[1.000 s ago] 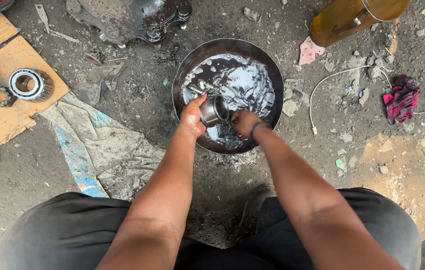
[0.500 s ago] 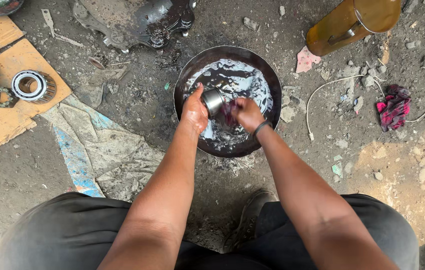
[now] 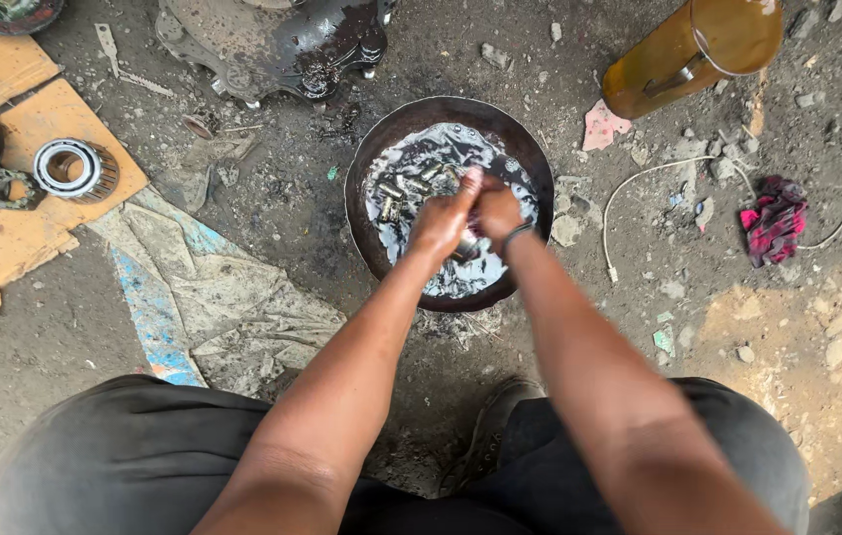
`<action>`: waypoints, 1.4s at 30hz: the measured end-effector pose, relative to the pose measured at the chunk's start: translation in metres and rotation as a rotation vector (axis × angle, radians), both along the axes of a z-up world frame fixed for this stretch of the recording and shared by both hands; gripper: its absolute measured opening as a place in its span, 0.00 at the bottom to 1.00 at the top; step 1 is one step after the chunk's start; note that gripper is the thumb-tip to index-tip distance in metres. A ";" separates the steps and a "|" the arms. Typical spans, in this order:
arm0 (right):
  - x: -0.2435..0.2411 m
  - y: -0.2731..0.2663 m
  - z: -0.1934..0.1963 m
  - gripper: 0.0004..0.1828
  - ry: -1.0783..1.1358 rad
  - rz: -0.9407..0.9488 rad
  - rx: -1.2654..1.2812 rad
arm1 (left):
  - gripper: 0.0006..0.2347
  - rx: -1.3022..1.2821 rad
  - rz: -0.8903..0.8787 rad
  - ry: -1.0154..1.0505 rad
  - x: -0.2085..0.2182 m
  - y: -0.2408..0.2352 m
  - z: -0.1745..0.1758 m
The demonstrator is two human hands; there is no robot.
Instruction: The person cleans several small mechanical parts by hand using a rag and a soapy liquid in a metal bowl. They scrub each part individually, rinse it in the bowl, and place it on a cardboard sheet nearby.
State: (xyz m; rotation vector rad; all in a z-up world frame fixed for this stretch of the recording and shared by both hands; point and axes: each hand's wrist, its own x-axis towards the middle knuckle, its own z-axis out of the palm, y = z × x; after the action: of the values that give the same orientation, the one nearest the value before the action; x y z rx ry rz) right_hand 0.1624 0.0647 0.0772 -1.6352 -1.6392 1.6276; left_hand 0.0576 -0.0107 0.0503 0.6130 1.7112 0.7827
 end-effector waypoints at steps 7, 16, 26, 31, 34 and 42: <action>0.022 -0.008 0.010 0.13 0.557 -0.342 -0.755 | 0.20 0.291 0.511 -0.822 -0.005 0.001 0.014; -0.016 -0.001 0.029 0.21 0.684 -0.563 -0.560 | 0.29 0.317 0.545 -0.292 -0.028 0.013 0.021; -0.022 0.011 0.020 0.19 0.557 -0.506 -0.742 | 0.31 0.342 0.363 -0.501 -0.041 -0.005 0.014; -0.009 0.017 -0.001 0.19 -0.285 -0.095 0.065 | 0.22 0.169 0.703 -1.000 -0.059 -0.034 0.018; 0.010 0.001 -0.030 0.22 -0.815 0.280 0.439 | 0.21 0.253 0.681 -1.243 -0.063 -0.041 0.017; 0.032 -0.054 -0.100 0.35 -1.083 1.005 0.461 | 0.20 0.203 0.621 -1.327 -0.057 -0.035 -0.005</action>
State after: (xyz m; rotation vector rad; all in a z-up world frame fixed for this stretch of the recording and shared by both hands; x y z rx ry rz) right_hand 0.1942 0.0105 -0.0226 -1.5611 -3.4147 0.3106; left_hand 0.0004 -0.0455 0.0451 -0.3581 0.5400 1.3740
